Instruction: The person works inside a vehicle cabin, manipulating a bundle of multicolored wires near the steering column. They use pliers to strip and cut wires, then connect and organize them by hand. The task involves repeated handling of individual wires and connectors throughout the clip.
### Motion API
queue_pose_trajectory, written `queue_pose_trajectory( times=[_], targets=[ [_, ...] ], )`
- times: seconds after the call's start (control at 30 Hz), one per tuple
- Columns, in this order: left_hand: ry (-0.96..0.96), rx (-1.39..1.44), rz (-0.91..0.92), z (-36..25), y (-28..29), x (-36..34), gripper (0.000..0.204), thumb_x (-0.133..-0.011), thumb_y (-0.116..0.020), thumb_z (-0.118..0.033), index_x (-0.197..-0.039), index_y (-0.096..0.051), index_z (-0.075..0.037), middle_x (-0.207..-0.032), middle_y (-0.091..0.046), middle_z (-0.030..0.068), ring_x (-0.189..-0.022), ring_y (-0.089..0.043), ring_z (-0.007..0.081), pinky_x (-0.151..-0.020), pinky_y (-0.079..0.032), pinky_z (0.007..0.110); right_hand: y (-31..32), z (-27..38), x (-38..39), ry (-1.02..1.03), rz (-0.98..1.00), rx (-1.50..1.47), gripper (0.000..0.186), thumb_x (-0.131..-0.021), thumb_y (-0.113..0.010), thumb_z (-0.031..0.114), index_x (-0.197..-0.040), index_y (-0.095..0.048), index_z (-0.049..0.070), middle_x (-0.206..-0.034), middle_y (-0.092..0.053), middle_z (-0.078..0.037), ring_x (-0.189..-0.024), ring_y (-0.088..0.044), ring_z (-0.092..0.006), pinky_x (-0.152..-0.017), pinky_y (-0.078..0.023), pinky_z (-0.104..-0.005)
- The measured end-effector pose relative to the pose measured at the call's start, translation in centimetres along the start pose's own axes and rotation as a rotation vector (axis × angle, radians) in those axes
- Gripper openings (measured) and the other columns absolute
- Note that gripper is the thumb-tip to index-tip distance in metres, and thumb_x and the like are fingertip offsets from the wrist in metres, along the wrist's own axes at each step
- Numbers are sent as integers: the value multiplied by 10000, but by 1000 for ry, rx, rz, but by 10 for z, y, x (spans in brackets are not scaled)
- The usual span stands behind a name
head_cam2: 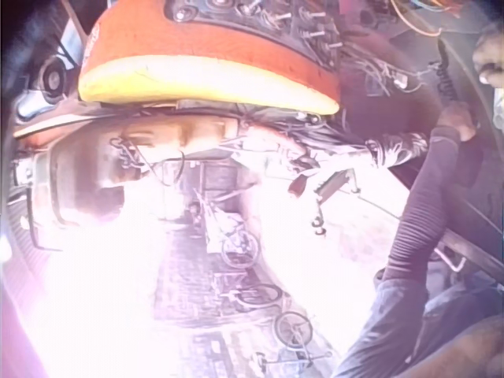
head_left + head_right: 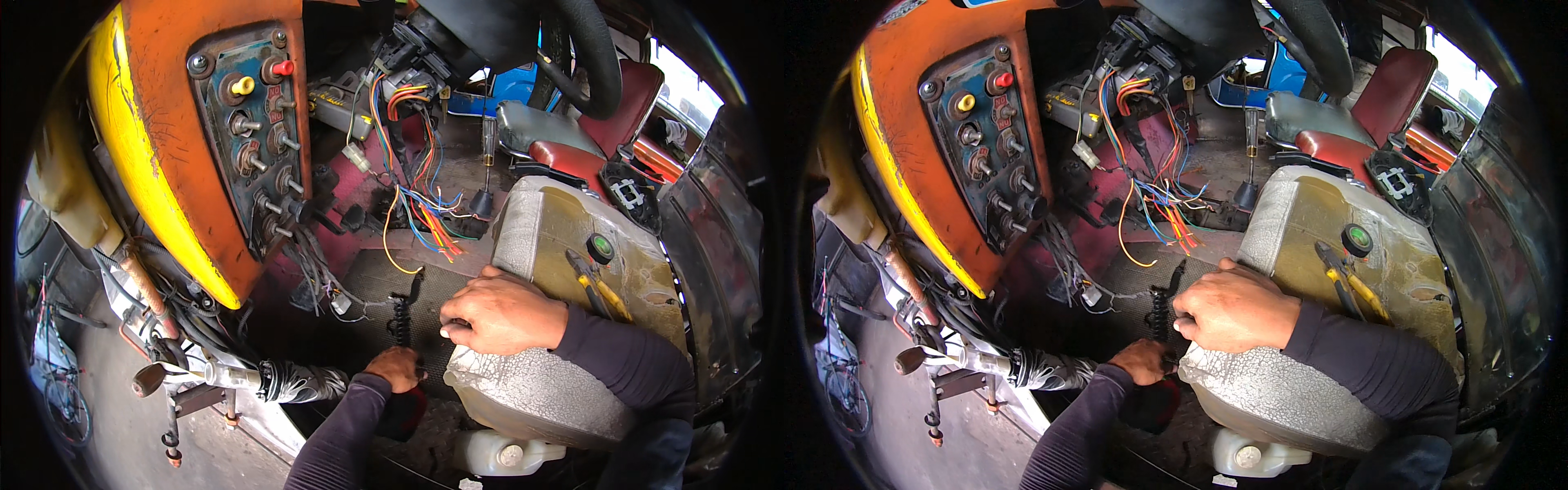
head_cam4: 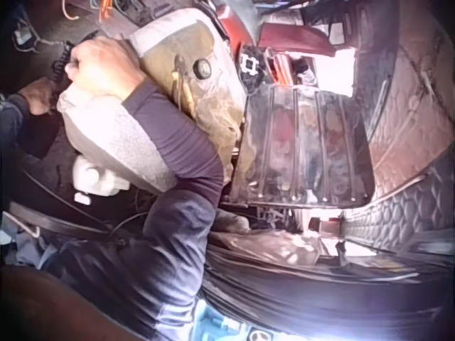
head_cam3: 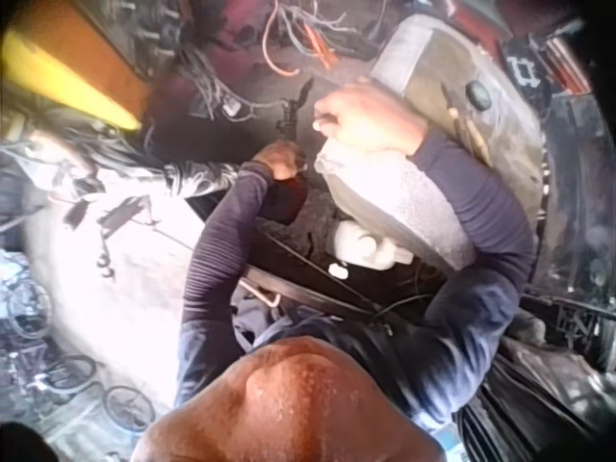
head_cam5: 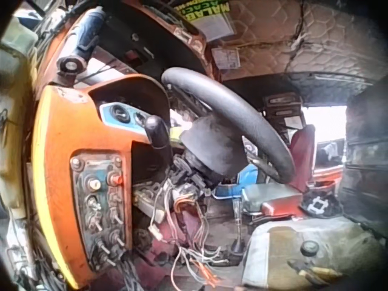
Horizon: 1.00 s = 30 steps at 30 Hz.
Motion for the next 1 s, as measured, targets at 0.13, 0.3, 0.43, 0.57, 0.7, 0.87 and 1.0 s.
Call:
queue_pose_trajectory(
  times=[0.13, 0.3, 0.43, 0.57, 0.7, 0.87, 1.0],
  targets=[
    [-1, -4, 12, -3, 1, 2, 437, -951, -698, -415, -1184, -739, -48, -1234, -719, 211, -1208, -653, 401, -1056, -507, 482, -1, -1, 0, -5, 10, -11, 267, -965, -628, 294, -922, -720, 47, -857, -720, -171, -966, -705, -376, -970, -427, -556],
    [20, 33, 3, 0, 0, 1, 452, -950, -706, -421, -1195, -735, -42, -1260, -712, 213, -1229, -645, 396, -1065, -503, 475, -3, -3, 1, -1, 12, 47, 263, -976, -628, 311, -971, -734, 70, -881, -725, -153, -976, -698, -347, -959, -424, -514],
    [42, 5, 31, 1, -1, -1, 455, -950, -713, -415, -1197, -731, -33, -1264, -711, 214, -1241, -642, 395, -1071, -502, 474, -4, -3, -1, -6, 41, 91, 273, -990, -630, 345, -1047, -762, 113, -916, -738, -113, -972, -690, -290, -909, -430, -425],
    [54, 17, 20, 5, -4, -3, 453, -952, -715, -410, -1195, -731, -29, -1267, -709, 217, -1247, -641, 394, -1070, -504, 475, -3, -3, 1, -1, 32, 102, 269, -986, -635, 342, -1039, -757, 108, -914, -736, -108, -973, -689, -287, -912, -428, -421],
    [46, 3, 28, 0, -1, 0, 445, -953, -716, -405, -1201, -731, -35, -1272, -707, 217, -1249, -641, 392, -1067, -507, 477, -3, -2, 1, -4, 25, 94, 266, -983, -638, 340, -1036, -753, 106, -904, -734, -98, -970, -688, -286, -918, -428, -415],
    [53, 6, 13, 4, -3, -1, 444, -946, -727, -401, -1217, -728, -48, -1273, -707, 212, -1246, -642, 392, -1064, -509, 477, -5, -2, -2, -11, 65, 110, 267, -985, -638, 343, -1036, -753, 108, -908, -735, -95, -975, -688, -289, -930, -434, -418],
    [70, 11, 20, 2, 0, 2, 452, -940, -736, -399, -1212, -726, -40, -1274, -705, 216, -1241, -644, 397, -1056, -514, 474, -2, 1, 0, 24, 5, 25, 289, -977, -619, 311, -915, -699, 40, -907, -727, -182, -980, -700, -381, -923, -434, -570]
  ],
)
Point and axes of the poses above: each hand's wrist, its own x-axis away from the middle knuckle, its own y-axis out of the back of the hand, z = x × y, the point moved 10 cm from there along -x, towards the middle knuckle
